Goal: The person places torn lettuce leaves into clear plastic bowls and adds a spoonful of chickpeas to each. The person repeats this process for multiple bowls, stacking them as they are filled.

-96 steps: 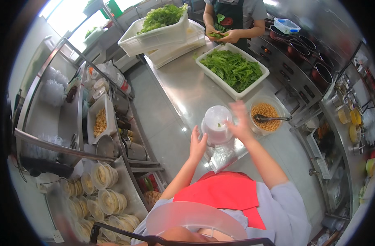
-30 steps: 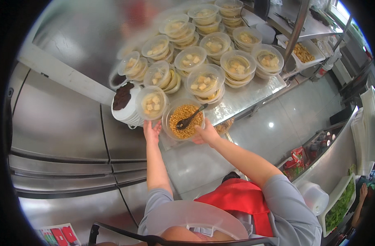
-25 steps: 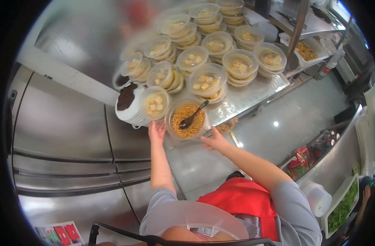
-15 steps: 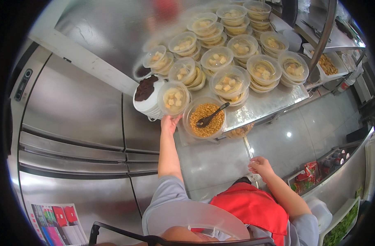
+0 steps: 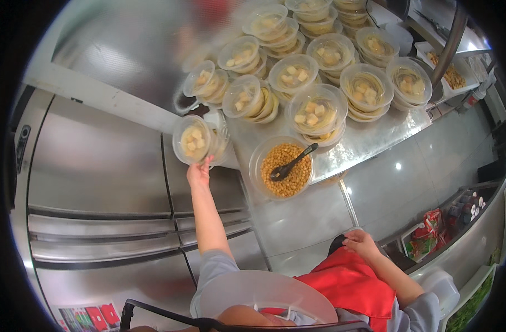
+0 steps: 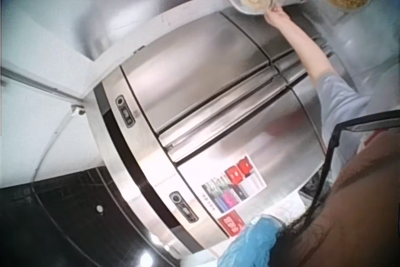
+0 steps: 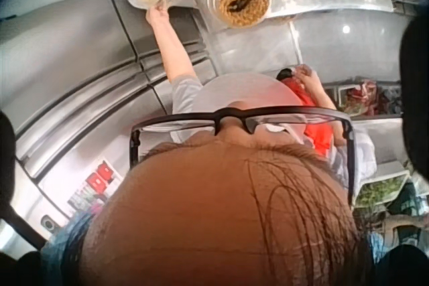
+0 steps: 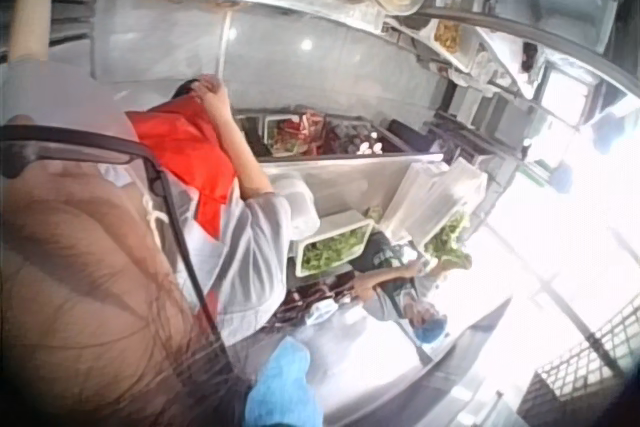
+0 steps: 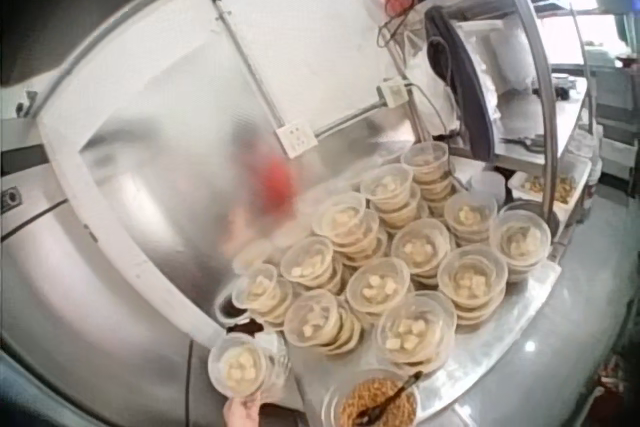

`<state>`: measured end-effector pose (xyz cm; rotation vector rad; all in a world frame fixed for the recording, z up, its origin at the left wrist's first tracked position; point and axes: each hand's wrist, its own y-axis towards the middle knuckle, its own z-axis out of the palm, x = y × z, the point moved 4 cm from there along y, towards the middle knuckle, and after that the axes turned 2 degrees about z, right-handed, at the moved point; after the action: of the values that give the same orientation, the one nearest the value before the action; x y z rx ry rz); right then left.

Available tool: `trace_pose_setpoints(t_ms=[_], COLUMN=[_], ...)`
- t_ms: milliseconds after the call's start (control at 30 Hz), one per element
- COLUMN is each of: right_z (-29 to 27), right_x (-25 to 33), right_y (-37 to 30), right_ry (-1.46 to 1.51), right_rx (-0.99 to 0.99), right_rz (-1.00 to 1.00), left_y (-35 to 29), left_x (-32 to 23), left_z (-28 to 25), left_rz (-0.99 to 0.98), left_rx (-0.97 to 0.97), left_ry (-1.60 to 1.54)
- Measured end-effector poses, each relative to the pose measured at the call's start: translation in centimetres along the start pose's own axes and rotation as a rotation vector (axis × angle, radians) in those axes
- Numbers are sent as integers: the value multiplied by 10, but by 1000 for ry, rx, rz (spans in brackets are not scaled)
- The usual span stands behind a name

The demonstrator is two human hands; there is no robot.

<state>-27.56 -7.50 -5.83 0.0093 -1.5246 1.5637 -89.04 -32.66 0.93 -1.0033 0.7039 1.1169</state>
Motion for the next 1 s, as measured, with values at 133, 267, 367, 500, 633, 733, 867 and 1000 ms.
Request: trace_pose_setpoints(t_ms=[133, 267, 367, 500, 633, 733, 867, 1000], right_z=[55, 113, 142, 159, 155, 127, 49, -45], right_x=[64, 129, 148, 159, 153, 108, 16, -45], right_y=[16, 45, 61, 78, 93, 84, 27, -75], right_ry=[-24, 60, 136, 154, -101, -483, -368, -415], right_rx=[183, 285, 290, 360, 374, 422, 418, 193], right_rz=[-165, -272, -257, -257, -401, -392, -227, -194], left_y=[62, 111, 121, 90, -2, -92, -220, -346], left_x=[11, 19, 30, 39, 17, -1, 39, 131], left_z=[16, 35, 34, 30, 51, 88, 161, 259], left_rz=[49, -13, -76, -73, 302, 571, 973, 1034], left_rx=[-175, -118, -127, -163, -45, -47, 97, 652], left_ry=[-87, -263, -364, -99, 220, 431, 560, 445])
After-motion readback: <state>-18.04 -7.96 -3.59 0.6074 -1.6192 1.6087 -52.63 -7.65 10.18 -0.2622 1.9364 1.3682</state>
